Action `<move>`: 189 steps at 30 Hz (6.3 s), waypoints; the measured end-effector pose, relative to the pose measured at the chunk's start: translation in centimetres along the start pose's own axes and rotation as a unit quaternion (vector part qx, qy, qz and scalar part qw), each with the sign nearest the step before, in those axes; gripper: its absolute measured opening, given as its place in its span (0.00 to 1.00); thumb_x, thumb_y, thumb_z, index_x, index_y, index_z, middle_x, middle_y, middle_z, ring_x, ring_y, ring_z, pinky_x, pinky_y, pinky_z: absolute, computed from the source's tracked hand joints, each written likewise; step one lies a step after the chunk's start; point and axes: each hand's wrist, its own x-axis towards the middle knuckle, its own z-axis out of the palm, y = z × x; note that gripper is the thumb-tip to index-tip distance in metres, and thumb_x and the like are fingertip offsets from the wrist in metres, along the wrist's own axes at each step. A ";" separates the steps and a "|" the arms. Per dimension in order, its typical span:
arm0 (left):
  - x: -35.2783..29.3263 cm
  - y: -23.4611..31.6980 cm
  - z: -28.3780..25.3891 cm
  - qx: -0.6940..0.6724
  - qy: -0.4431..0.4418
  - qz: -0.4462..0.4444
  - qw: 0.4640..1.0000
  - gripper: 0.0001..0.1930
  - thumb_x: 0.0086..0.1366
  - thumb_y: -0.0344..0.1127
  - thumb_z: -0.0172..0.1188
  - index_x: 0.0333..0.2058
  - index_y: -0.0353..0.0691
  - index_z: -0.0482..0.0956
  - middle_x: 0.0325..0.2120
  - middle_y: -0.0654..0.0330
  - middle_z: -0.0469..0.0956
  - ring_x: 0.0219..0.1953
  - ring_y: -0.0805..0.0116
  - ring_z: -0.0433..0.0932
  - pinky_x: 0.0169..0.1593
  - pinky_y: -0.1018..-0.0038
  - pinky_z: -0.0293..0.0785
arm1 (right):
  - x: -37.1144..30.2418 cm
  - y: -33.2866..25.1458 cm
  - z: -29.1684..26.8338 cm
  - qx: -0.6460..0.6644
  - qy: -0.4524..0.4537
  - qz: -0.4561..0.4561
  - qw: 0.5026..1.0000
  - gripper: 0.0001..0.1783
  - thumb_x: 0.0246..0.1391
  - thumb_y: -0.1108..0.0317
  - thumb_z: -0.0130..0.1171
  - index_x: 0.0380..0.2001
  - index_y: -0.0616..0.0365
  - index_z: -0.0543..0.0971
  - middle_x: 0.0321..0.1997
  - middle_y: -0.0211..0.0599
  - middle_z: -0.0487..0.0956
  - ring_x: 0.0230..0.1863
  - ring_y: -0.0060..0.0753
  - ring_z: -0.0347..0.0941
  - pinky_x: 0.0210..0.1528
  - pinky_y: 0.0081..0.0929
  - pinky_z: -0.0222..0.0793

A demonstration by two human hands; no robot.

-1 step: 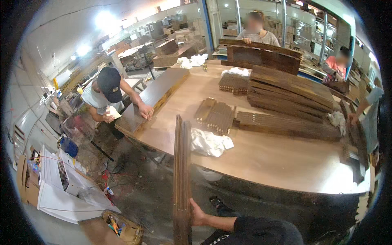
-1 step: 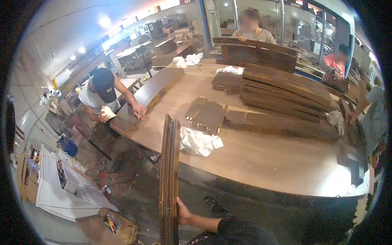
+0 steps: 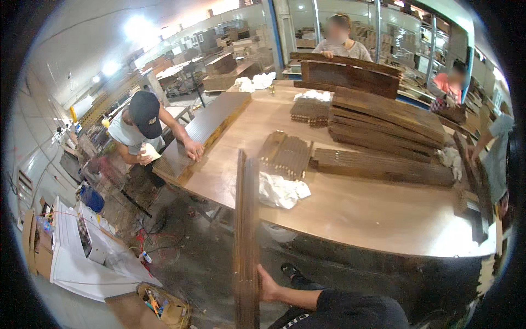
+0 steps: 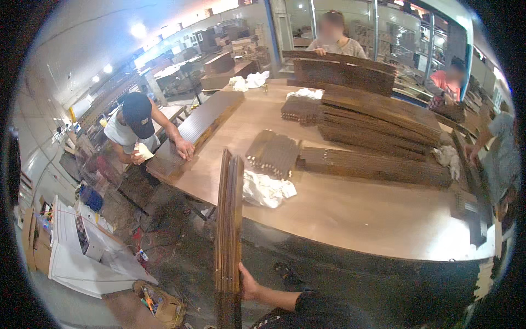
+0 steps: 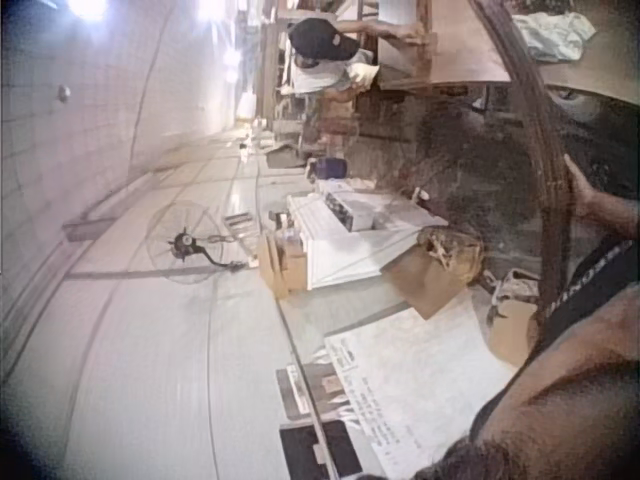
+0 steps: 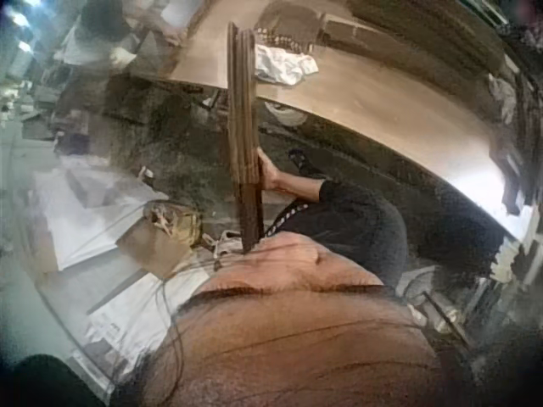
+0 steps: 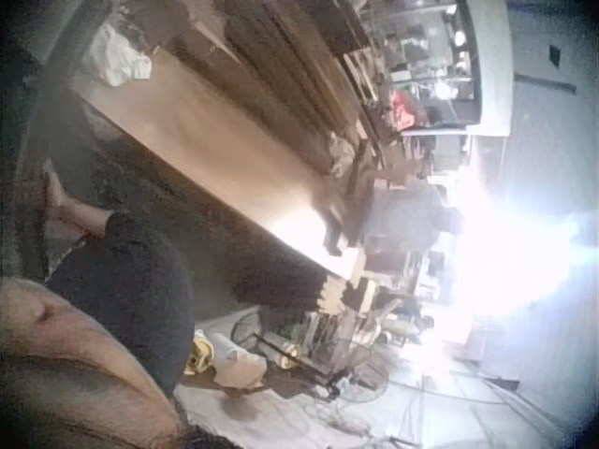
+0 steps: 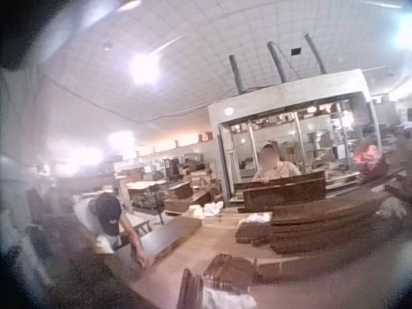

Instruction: The person assembles wooden frames by hand, picking up long wooden slats and smaller wooden pieces from a workbench. They fit the pieces together to form rectangular frames and stack the completed units. Other workers are visible in the background performing similar tasks.

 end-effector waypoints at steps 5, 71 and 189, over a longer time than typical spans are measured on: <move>-1.4 0.4 2.8 -0.072 -0.031 0.038 0.996 0.20 0.51 0.47 0.58 0.38 0.39 0.73 0.31 0.57 0.72 0.32 0.64 0.68 0.35 0.69 0.65 | -8.2 -4.3 -1.4 -0.071 -0.011 -0.086 0.994 0.58 0.37 0.17 0.37 0.62 0.50 0.57 0.65 0.48 0.54 0.63 0.53 0.52 0.61 0.61 0.44; -18.4 65.0 20.9 0.156 0.082 0.764 0.620 0.34 0.43 0.34 0.65 0.53 0.40 0.67 0.50 0.48 0.63 0.49 0.47 0.68 0.49 0.60 0.67 | -55.0 -50.4 -1.9 -0.024 -0.049 -0.744 0.666 0.59 0.38 0.17 0.33 0.59 0.58 0.56 0.53 0.51 0.63 0.56 0.48 0.61 0.53 0.50 0.64; -3.3 41.2 43.7 0.058 -0.111 0.585 0.801 0.30 0.51 0.41 0.60 0.52 0.39 0.65 0.56 0.47 0.61 0.60 0.44 0.54 0.60 0.48 0.48 | -50.8 -39.6 -21.4 -0.734 0.535 -0.345 0.236 0.55 0.30 0.43 0.70 0.58 0.62 0.58 0.59 0.53 0.60 0.62 0.53 0.53 0.62 0.46 0.50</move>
